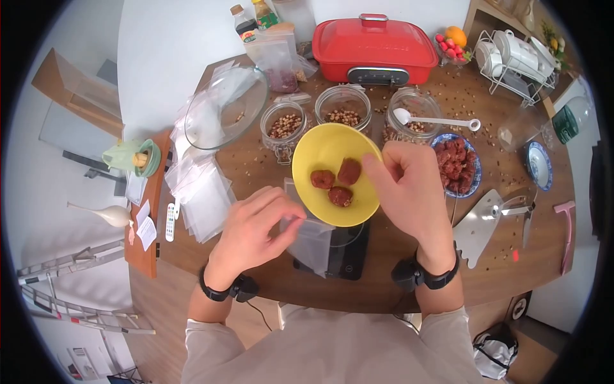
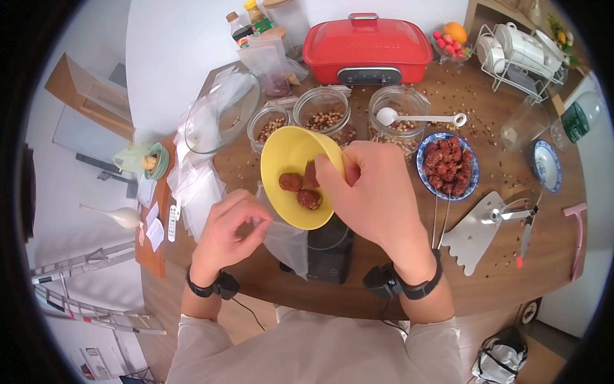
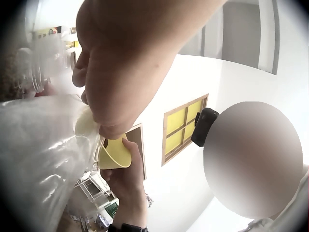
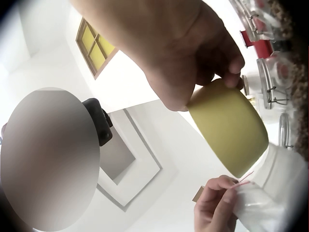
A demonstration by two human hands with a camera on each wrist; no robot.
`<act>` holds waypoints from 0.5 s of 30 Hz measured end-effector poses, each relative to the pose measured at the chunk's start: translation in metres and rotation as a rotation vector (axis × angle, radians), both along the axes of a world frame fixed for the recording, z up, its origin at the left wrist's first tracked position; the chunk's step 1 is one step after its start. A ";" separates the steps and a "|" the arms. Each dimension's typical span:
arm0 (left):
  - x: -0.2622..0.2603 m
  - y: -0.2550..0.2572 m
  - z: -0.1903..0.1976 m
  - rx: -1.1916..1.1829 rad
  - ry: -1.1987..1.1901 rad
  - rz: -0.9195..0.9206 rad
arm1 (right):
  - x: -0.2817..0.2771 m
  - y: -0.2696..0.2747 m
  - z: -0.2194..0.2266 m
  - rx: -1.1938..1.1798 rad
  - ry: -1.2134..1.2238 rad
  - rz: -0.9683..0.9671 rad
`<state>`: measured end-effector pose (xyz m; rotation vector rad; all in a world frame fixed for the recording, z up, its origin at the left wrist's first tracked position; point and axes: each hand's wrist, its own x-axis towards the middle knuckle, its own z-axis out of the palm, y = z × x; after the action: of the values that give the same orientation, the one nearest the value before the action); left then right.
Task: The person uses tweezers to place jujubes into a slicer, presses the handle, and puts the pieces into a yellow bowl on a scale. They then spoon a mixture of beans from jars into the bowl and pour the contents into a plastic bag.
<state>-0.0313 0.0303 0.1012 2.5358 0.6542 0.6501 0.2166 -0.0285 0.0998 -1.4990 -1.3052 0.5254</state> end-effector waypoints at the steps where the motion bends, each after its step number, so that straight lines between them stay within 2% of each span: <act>1: 0.002 -0.001 -0.001 -0.009 -0.005 -0.011 | -0.001 0.000 0.001 0.018 -0.009 -0.001; 15: 0.017 -0.008 -0.003 0.035 -0.088 0.063 | -0.003 -0.002 0.001 0.350 -0.225 0.018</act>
<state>-0.0141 0.0222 0.0981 2.5111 0.7002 0.7964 0.2132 -0.0305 0.1007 -1.2789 -1.4979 0.1295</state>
